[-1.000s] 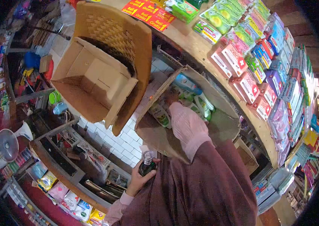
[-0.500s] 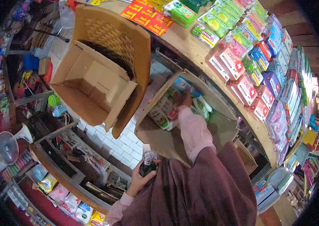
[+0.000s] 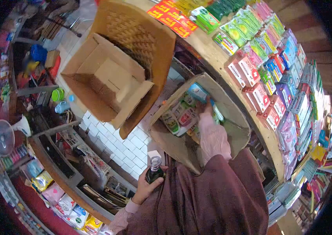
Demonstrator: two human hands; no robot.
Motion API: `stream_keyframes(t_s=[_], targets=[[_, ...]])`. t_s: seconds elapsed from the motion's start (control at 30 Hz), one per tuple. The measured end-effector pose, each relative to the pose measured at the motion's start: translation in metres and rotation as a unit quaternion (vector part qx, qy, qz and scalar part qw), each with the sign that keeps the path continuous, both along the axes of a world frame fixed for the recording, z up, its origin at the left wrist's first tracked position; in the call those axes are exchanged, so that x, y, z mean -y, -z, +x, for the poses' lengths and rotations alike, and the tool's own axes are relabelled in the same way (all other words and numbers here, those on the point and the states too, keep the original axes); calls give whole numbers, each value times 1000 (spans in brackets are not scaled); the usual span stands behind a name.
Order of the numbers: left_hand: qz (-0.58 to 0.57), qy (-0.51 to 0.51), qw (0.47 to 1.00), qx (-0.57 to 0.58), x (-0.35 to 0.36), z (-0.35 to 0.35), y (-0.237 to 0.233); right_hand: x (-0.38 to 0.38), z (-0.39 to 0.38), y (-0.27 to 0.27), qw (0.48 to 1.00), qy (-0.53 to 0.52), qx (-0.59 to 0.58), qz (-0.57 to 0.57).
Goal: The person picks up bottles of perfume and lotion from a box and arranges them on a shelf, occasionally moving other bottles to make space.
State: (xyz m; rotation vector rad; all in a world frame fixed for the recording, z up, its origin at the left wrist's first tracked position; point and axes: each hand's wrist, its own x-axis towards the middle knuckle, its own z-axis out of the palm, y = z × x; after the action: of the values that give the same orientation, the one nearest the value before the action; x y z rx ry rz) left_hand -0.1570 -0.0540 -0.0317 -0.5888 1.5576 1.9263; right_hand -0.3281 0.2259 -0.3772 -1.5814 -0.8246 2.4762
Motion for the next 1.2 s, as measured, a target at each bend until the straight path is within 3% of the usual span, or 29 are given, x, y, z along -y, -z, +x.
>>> stream_keyframes(t_s=[0.17, 0.33, 0.5, 0.53, 0.7, 0.77, 0.8, 0.83, 0.97, 1.07, 1.17, 1.2], targets=[[20, -81, 996, -39, 13, 37, -5, 0, 19, -88, 973, -93, -40, 209], [32, -143, 986, -74, 27, 96, -14, -7, 29, -189, 896, -174, -121, 390], [84, -235, 958, -142, 39, 183, -21, 34, 46, -326, 737, -239, -298, 558], [77, -253, 951, -160, 41, 205, -25, 54, 55, -352, 763, -247, -337, 493], [9, -377, 899, -221, 39, 329, -56, 183, 153, -447, 659, -312, -556, 399], [-42, -445, 865, -230, 32, 391, -59, 230, 210, -460, 607, -433, -602, 286], [-58, -490, 831, -256, 26, 418, -66, 251, 243, -469, 575, -514, -602, 207], [-76, -532, 795, -280, 21, 444, -74, 275, 275, -474, 493, -541, -636, 247], [-135, -615, 669, -396, 1, 529, -103, 351, 420, -488, 165, -698, -696, 35], [-106, -657, 631, -399, -19, 579, -107, 383, 523, -502, -9, -787, -606, -115], [-58, -720, 593, -356, -35, 608, -109, 407, 600, -516, -90, -758, -615, -200], [-38, -737, 586, -334, -38, 618, -106, 416, 619, -516, -139, -787, -561, -217]])
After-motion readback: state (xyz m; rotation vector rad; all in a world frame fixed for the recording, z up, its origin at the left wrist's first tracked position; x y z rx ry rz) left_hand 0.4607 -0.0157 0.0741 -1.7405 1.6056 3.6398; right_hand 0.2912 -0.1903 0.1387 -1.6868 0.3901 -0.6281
